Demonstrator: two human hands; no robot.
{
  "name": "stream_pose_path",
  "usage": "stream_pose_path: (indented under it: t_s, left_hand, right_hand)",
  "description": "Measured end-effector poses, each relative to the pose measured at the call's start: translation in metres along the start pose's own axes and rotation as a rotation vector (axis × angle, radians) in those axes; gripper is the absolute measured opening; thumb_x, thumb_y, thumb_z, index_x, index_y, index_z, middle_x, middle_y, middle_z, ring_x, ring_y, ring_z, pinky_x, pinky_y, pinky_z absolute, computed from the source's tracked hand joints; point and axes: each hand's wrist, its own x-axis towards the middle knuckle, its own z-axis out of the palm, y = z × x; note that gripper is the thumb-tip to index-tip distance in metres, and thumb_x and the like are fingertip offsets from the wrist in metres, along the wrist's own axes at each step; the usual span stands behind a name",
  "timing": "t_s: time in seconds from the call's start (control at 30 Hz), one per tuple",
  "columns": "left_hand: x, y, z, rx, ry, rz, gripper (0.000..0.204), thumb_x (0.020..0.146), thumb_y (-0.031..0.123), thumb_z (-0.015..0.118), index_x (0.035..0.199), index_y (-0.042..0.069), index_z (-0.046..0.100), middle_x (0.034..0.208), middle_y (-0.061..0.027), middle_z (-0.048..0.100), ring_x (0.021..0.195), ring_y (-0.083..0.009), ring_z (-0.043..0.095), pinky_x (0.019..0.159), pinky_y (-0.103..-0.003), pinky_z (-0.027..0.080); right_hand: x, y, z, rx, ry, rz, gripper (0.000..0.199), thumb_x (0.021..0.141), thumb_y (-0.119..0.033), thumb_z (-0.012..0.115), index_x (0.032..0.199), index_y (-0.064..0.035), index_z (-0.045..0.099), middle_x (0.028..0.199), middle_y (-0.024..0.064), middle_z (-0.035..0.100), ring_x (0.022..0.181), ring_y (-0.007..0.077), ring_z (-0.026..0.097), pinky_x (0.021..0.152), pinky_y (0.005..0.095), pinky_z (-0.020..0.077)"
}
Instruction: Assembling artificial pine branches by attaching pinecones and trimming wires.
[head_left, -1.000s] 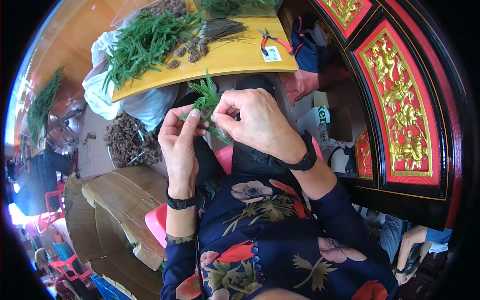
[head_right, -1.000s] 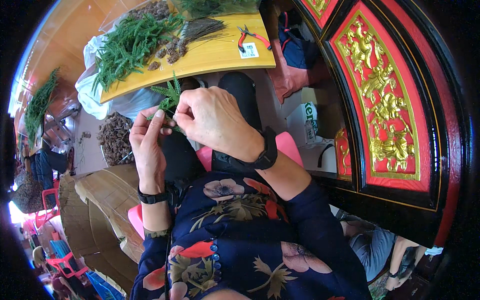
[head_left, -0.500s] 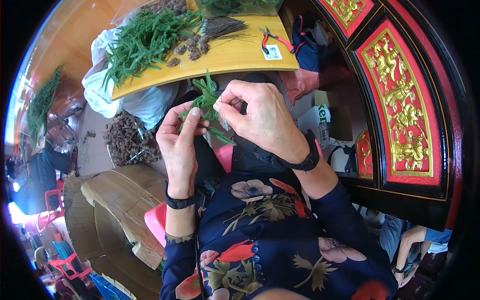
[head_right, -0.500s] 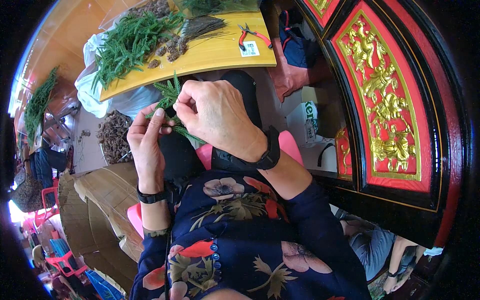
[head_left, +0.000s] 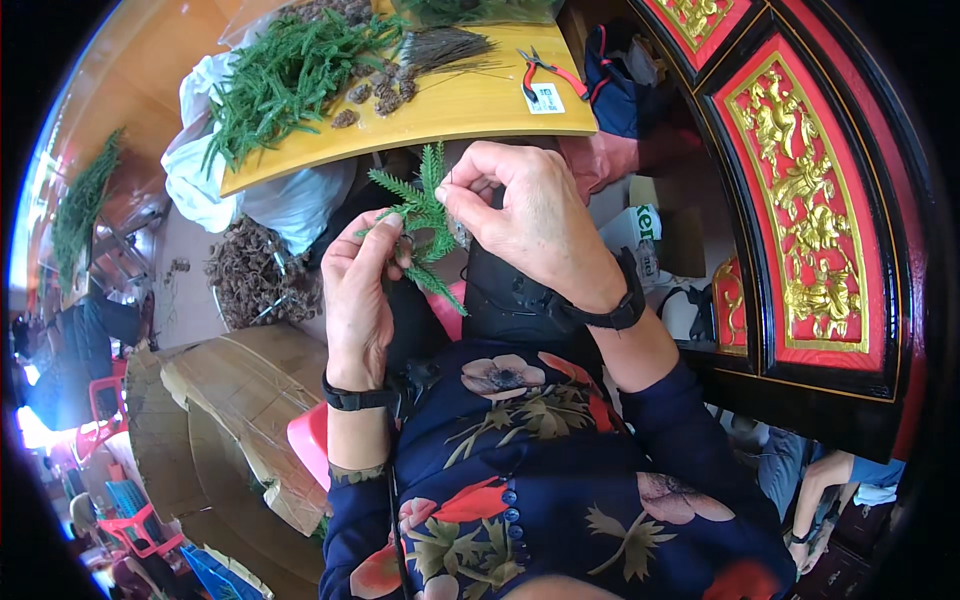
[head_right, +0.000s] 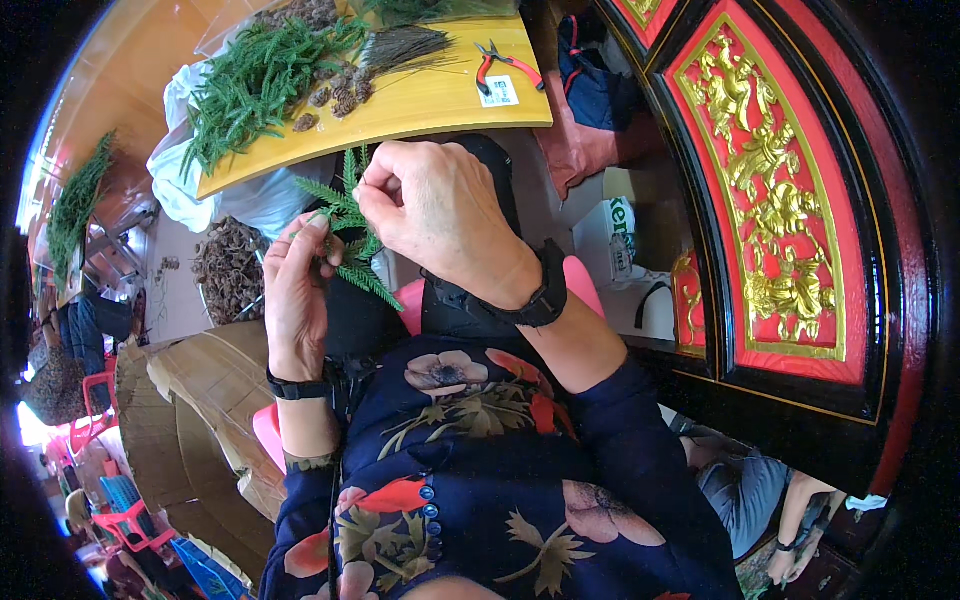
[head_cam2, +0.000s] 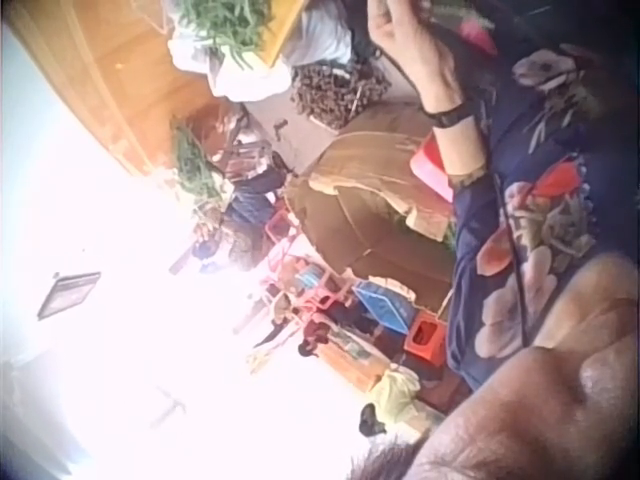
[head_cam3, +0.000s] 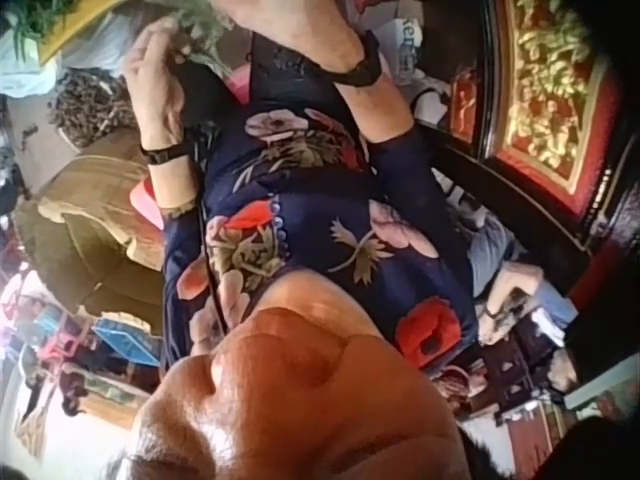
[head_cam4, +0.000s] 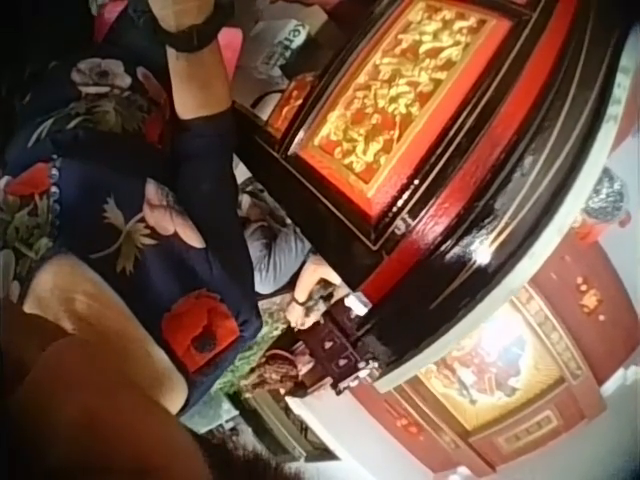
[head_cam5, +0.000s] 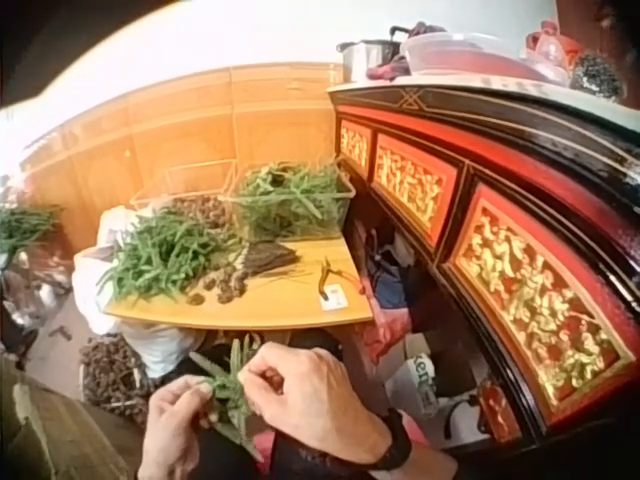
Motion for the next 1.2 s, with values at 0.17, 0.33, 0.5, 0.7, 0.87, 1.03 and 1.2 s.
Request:
stream_pose_path:
  t_s: [0.17, 0.33, 0.5, 0.7, 0.87, 1.03, 1.2]
  left_hand:
    - [0.0, -0.002, 0.001, -0.003, -0.024, -0.03, 0.011, 0.09, 0.014, 0.062, 0.092, 0.003, 0.064, 0.07, 0.0001, 0.06, 0.059, -0.0042, 0.05, 0.054, -0.017, 0.035]
    - [0.002, -0.005, 0.001, 0.051, 0.023, 0.035, 0.01, 0.088, 0.01, 0.063, 0.093, 0.002, 0.063, 0.073, -0.0002, 0.062, 0.061, -0.0047, 0.054, 0.054, -0.016, 0.039]
    - [-0.001, -0.003, 0.004, 0.111, 0.119, 0.207, 0.012, 0.087, 0.007, 0.065, 0.098, 0.002, 0.062, 0.078, -0.0008, 0.063, 0.063, -0.0056, 0.057, 0.054, -0.016, 0.042]
    - [-0.002, -0.004, 0.008, 0.143, 0.105, 0.228, 0.015, 0.086, 0.006, 0.065, 0.1, 0.002, 0.061, 0.08, -0.0009, 0.064, 0.063, -0.0056, 0.057, 0.054, -0.016, 0.042]
    - [-0.004, -0.002, 0.01, 0.145, 0.109, 0.224, 0.015, 0.086, 0.005, 0.066, 0.1, 0.002, 0.061, 0.081, -0.0012, 0.064, 0.064, -0.0057, 0.057, 0.054, -0.016, 0.042]
    - [-0.004, -0.004, 0.01, 0.131, 0.072, 0.202, 0.014, 0.088, 0.007, 0.064, 0.1, 0.001, 0.062, 0.08, -0.0014, 0.063, 0.065, -0.0062, 0.057, 0.054, -0.016, 0.043]
    - [-0.002, -0.005, 0.006, -0.016, 0.052, 0.161, 0.011, 0.09, 0.011, 0.06, 0.097, 0.002, 0.061, 0.076, -0.0011, 0.062, 0.064, -0.0073, 0.057, 0.054, -0.017, 0.043]
  right_hand:
    - [0.0, 0.004, 0.001, -0.027, 0.018, -0.027, 0.009, 0.08, -0.007, 0.066, 0.077, 0.0009, 0.064, 0.065, 0.0068, 0.065, 0.058, 0.0104, 0.062, 0.053, 0.0243, 0.0467]
    - [-0.005, -0.01, -0.002, -0.001, 0.033, -0.083, 0.007, 0.078, -0.007, 0.066, 0.075, -0.0005, 0.063, 0.063, 0.0069, 0.063, 0.056, 0.0146, 0.061, 0.053, 0.0267, 0.0459]
    - [-0.009, -0.013, 0.003, -0.153, 0.0, -0.25, 0.009, 0.076, -0.009, 0.066, 0.072, -0.003, 0.06, 0.059, 0.0074, 0.059, 0.056, 0.023, 0.058, 0.059, 0.0335, 0.0437]
    - [-0.01, -0.01, 0.008, -0.252, 0.001, -0.24, 0.011, 0.075, -0.011, 0.067, 0.072, -0.0045, 0.058, 0.06, 0.0081, 0.058, 0.06, 0.0272, 0.057, 0.063, 0.0375, 0.042]
    - [-0.01, -0.008, 0.01, -0.266, 0.0, -0.242, 0.01, 0.074, -0.01, 0.067, 0.072, -0.0045, 0.059, 0.061, 0.0084, 0.058, 0.06, 0.0274, 0.057, 0.063, 0.0375, 0.0421]
    - [-0.009, -0.007, 0.01, -0.27, -0.004, -0.23, 0.01, 0.074, -0.01, 0.067, 0.073, -0.0044, 0.059, 0.061, 0.0085, 0.058, 0.06, 0.0274, 0.057, 0.063, 0.0376, 0.0423]
    - [-0.008, -0.007, 0.011, -0.239, 0.013, -0.258, 0.009, 0.074, -0.009, 0.067, 0.073, -0.0042, 0.059, 0.061, 0.0081, 0.058, 0.06, 0.0271, 0.056, 0.063, 0.0376, 0.0426]
